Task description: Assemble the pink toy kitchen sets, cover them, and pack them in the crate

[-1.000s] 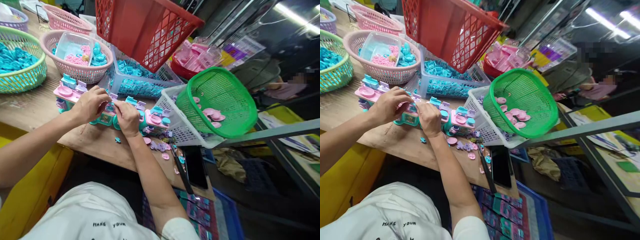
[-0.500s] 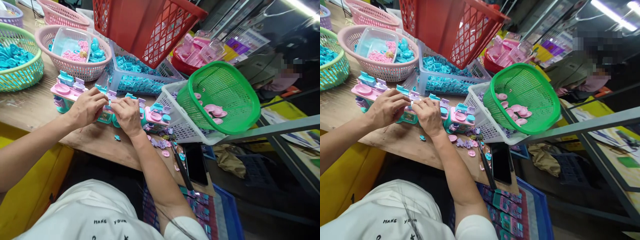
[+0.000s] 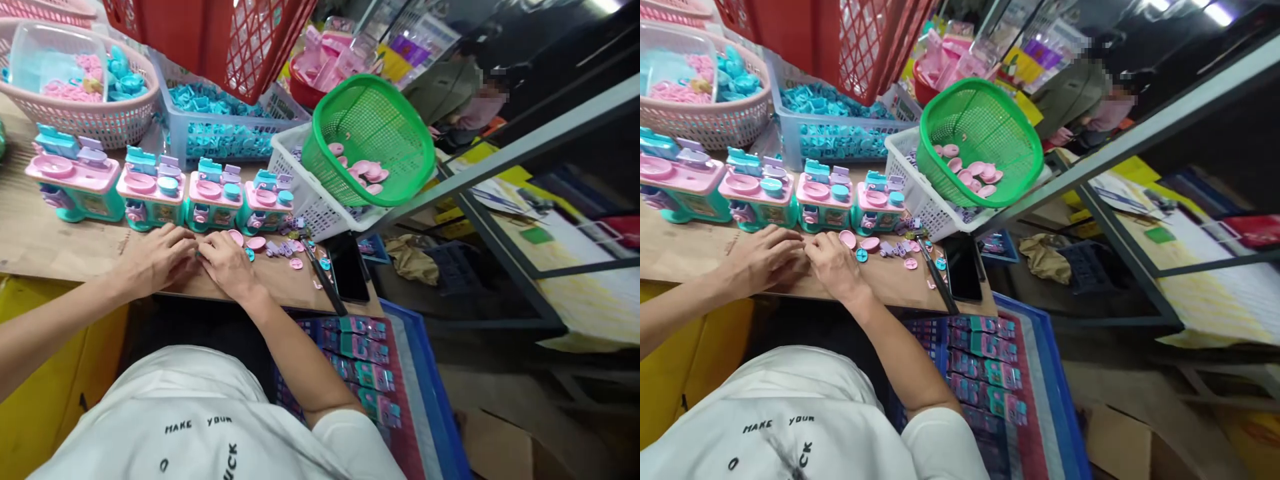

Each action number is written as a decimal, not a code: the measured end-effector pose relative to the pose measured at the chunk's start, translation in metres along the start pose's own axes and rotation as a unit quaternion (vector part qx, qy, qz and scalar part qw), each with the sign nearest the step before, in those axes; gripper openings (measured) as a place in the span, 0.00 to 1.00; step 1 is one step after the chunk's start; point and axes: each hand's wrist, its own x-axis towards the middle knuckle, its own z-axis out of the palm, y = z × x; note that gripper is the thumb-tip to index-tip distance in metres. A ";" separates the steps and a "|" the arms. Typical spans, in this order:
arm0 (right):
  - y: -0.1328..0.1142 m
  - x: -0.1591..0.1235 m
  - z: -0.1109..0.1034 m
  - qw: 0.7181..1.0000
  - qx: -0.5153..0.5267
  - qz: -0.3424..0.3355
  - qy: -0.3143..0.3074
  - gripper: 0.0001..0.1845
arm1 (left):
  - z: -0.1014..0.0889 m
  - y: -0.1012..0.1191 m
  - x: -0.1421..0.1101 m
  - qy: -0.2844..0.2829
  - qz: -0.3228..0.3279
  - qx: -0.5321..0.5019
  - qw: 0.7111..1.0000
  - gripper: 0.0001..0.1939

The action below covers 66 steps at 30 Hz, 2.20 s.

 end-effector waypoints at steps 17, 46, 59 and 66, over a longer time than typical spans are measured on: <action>-0.036 0.047 -0.009 0.948 0.282 -0.046 0.140 0.09 | -0.042 -0.002 -0.023 0.183 -0.237 -0.190 0.935 0.15; -0.109 0.199 -0.030 0.976 -0.152 -0.125 -0.097 0.18 | -0.057 -0.107 -0.063 0.185 -0.256 0.088 0.945 0.34; -0.115 0.190 -0.019 0.975 -0.154 -0.143 -0.078 0.18 | -0.052 -0.108 -0.065 0.193 -0.260 0.090 0.942 0.39; -0.103 0.182 -0.009 0.978 -0.142 -0.142 -0.053 0.17 | -0.052 -0.114 -0.064 0.178 -0.259 0.099 0.944 0.39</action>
